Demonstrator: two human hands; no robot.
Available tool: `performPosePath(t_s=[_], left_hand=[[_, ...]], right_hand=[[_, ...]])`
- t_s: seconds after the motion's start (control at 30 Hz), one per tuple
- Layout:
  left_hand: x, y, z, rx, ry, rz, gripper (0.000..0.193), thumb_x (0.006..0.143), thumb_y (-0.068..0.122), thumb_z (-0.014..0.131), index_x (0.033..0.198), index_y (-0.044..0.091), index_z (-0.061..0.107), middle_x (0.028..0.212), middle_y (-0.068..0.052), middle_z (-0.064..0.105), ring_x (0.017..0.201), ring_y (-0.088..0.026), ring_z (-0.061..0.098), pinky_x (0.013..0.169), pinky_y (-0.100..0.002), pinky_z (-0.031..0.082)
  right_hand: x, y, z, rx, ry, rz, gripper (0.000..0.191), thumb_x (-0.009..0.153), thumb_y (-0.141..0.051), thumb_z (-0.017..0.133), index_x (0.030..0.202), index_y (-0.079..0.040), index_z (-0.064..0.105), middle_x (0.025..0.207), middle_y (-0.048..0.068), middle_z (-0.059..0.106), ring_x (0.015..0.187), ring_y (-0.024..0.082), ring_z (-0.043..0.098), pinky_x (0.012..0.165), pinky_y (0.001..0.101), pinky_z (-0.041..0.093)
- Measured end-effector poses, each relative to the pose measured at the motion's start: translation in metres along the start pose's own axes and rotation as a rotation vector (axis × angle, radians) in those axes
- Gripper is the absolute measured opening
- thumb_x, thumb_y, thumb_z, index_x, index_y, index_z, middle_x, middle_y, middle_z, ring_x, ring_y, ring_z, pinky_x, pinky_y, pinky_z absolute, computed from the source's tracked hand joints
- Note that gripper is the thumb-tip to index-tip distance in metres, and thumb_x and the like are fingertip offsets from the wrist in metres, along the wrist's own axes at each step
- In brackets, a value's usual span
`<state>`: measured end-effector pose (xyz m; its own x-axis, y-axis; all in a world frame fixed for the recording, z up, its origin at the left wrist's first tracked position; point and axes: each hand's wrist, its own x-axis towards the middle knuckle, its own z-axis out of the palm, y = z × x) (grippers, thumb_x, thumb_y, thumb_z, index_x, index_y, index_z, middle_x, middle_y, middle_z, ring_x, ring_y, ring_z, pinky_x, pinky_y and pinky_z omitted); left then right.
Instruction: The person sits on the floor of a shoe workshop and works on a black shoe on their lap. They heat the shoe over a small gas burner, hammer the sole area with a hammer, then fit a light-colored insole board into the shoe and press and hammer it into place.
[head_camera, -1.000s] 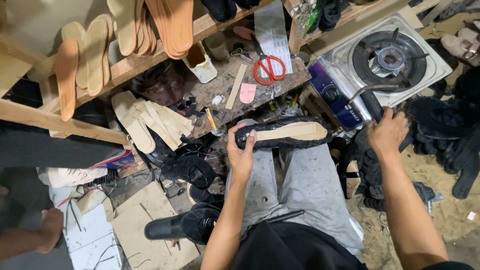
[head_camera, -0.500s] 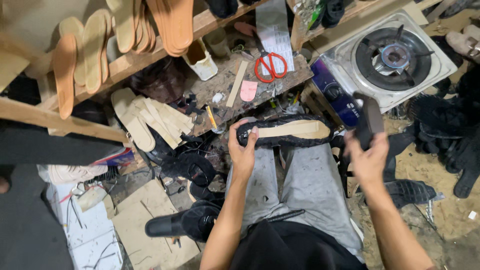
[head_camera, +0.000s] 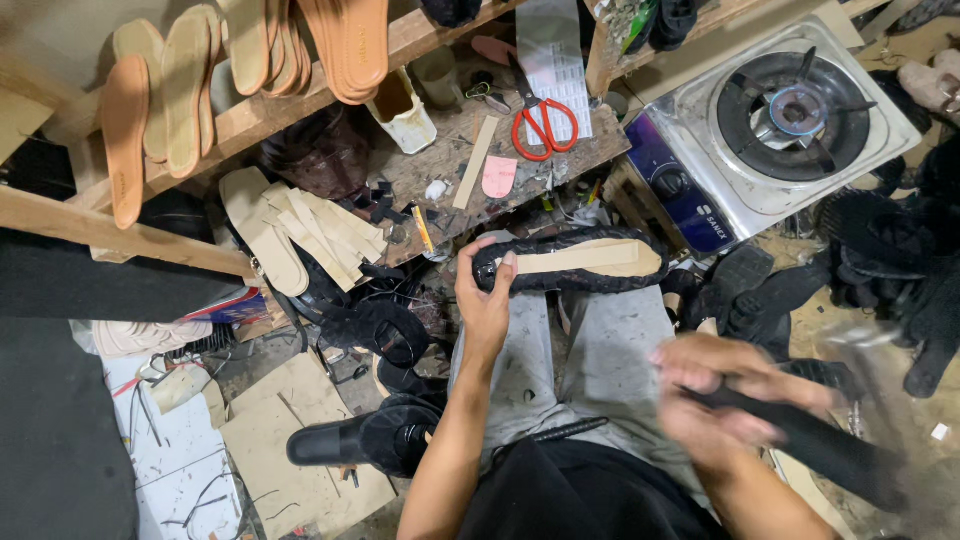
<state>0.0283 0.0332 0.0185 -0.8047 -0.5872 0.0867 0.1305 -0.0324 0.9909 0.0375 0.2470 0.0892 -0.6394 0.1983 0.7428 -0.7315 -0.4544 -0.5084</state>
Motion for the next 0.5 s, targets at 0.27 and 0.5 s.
performPosePath(t_s=[0.27,0.5], left_hand=[[0.001,-0.007,-0.001,-0.063,-0.032,-0.017,0.030,0.095,0.004,0.070,0.123,0.002,0.059,0.103,-0.004,0.064,0.091,-0.009,0.061,0.082,-0.024,0.053],[0.001,-0.012,-0.003,-0.127,-0.038,-0.031,0.033,0.094,0.003,0.070,0.125,0.002,0.058,0.107,-0.004,0.064,0.093,-0.010,0.062,0.083,-0.025,0.055]], right_hand=[[-0.022,0.001,-0.017,-0.615,-0.290,0.738,0.026,0.103,-0.029,0.064,0.094,-0.005,0.066,0.069,0.008,0.061,0.058,0.018,0.060,0.054,0.0325,0.049],[-0.018,0.013,-0.012,-0.537,-0.284,0.727,0.024,0.098,-0.022,0.063,0.110,-0.002,0.057,0.076,0.010,0.058,0.059,0.018,0.056,0.054,0.0353,0.049]])
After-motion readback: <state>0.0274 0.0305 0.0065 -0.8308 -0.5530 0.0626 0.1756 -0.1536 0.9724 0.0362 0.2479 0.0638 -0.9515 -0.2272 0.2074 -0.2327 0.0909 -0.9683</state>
